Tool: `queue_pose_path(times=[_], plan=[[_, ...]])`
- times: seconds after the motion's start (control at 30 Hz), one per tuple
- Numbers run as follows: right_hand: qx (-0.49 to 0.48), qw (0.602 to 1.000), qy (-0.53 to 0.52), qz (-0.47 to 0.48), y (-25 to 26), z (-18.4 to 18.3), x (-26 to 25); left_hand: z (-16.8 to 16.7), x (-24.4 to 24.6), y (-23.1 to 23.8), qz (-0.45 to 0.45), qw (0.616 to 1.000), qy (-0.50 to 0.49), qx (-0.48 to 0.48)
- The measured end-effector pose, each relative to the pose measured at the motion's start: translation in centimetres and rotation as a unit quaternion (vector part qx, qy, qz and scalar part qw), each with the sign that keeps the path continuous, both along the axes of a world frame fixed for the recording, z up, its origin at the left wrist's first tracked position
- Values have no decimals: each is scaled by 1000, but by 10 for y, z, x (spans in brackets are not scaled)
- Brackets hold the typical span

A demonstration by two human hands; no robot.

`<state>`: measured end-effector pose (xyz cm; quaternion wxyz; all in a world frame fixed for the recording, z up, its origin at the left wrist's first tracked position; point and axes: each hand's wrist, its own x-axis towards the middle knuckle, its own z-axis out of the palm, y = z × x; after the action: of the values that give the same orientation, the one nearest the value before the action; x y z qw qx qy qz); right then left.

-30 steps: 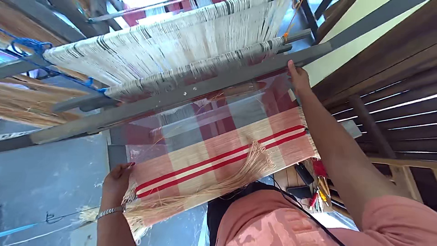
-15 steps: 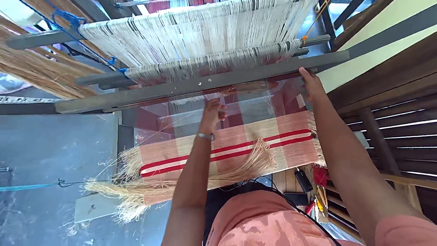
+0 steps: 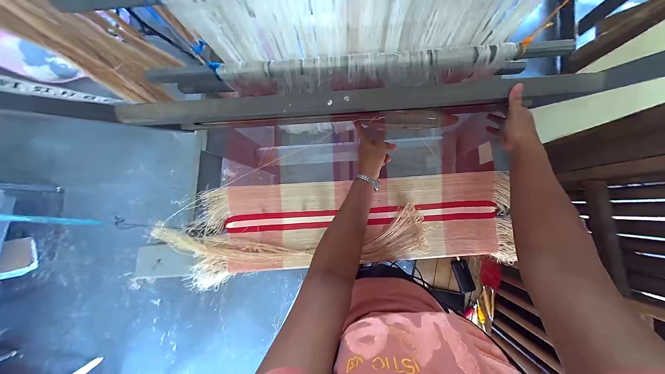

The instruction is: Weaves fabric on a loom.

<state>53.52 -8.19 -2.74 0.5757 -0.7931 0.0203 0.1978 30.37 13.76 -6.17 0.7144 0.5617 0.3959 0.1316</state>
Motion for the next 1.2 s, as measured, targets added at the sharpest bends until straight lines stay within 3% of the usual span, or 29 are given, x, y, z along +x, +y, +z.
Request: queue_pose_path(times=[0.2, 0.3, 0.4, 0.53, 0.6, 0.7, 0.83, 0.97, 1.07, 1.2], plan=[[4, 999, 39, 13, -6, 3, 3, 5, -24, 24, -69, 984, -63, -155], [12, 999, 37, 16, -14, 5, 7, 19, -67, 13, -121, 991, -20, -47], [38, 999, 22, 10, -20, -3, 4, 19, -133, 13, -120, 980, 8, 158], [72, 996, 45, 30, -32, -24, 5, -7, -218, 83, 9, 891, 123, 437], [84, 995, 40, 29, -30, -26, 3, -8, -257, 126, 57, 845, 218, 485], [97, 995, 22, 6, -32, -26, 1, -7, -295, 177, 68, 811, 318, 487], [128, 986, -24, -101, -52, -23, -3, -12, -313, 214, 7, 827, 354, 435], [84, 973, -146, -155, -79, -8, -32, -14, -333, 222, -43, 821, 334, 461], [55, 951, -199, -231, -118, -1, -42, -6, -329, 212, -45, 863, 303, 402], [44, 927, -261, -265, -174, -3, -45, 1, -325, 205, 18, 910, 274, 310]])
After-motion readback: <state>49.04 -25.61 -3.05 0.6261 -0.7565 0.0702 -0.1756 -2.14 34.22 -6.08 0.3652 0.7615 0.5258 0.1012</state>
